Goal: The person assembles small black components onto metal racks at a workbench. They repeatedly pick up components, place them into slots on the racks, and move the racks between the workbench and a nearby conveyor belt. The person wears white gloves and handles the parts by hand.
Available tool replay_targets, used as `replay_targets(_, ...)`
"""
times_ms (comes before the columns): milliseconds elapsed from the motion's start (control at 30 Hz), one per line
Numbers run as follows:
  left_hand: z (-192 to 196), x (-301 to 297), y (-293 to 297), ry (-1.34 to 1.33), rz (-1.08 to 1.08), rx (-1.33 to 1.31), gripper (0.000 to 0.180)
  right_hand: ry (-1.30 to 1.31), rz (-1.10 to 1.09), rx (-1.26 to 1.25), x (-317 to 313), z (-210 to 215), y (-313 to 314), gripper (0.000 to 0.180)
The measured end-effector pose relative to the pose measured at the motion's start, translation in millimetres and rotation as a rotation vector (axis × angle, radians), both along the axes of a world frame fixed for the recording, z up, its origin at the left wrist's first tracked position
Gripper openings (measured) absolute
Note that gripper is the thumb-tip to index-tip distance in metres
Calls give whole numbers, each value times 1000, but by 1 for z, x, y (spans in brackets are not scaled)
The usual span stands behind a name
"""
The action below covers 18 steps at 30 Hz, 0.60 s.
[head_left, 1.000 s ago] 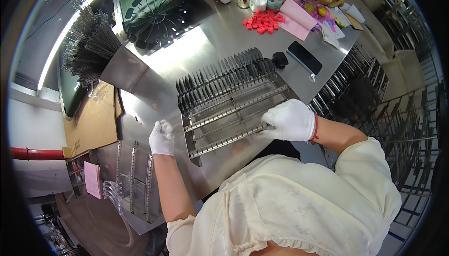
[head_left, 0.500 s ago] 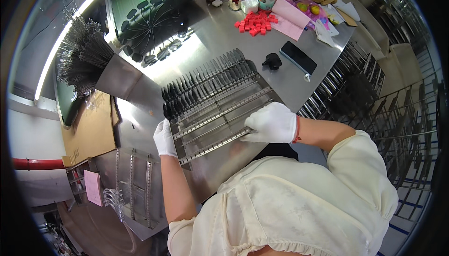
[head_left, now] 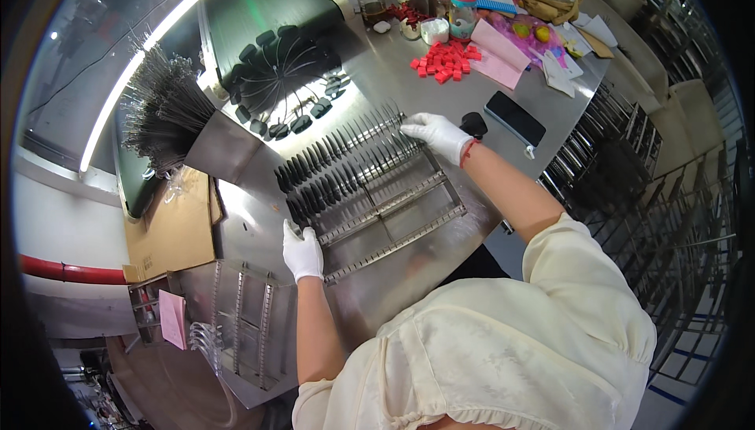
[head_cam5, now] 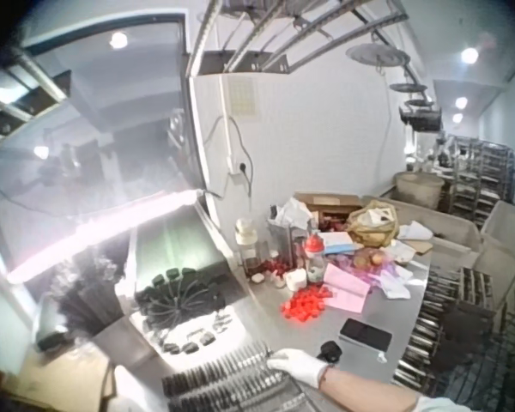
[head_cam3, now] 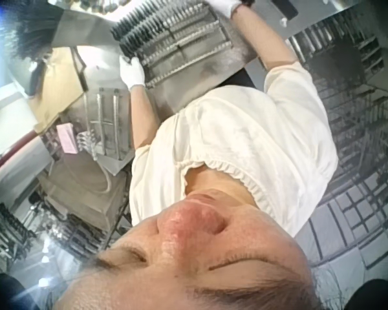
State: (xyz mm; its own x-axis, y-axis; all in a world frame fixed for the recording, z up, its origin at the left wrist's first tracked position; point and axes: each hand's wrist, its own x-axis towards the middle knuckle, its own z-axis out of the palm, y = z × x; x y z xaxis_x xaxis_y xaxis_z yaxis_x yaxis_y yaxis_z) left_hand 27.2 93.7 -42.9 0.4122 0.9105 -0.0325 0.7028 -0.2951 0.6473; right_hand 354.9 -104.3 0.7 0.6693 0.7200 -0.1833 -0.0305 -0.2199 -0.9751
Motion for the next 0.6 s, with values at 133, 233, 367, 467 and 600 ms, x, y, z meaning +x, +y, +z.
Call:
replay_targets(133, 14, 8, -11, 77, 8, 95, 40, -4, 235, 61, 8, -8, -26, 44)
replay_targets(233, -1, 1, -5, -59, -13, 76, 30, 91, 138, 140, 6, -1, -22, 38)
replay_targets(367, -14, -3, -5, -178, -17, 115, 32, 4, -102, 252, 52, 10, 39, 34)
replay_targets(467, -1, -4, -11, -153, -40, 107, 36, -277, 99, -10, 78, 23, 123, 31)
replay_targets(600, -12, -9, -14, -211, 64, 17, 40, -858, 452, -450, 65, 15, 244, 42)
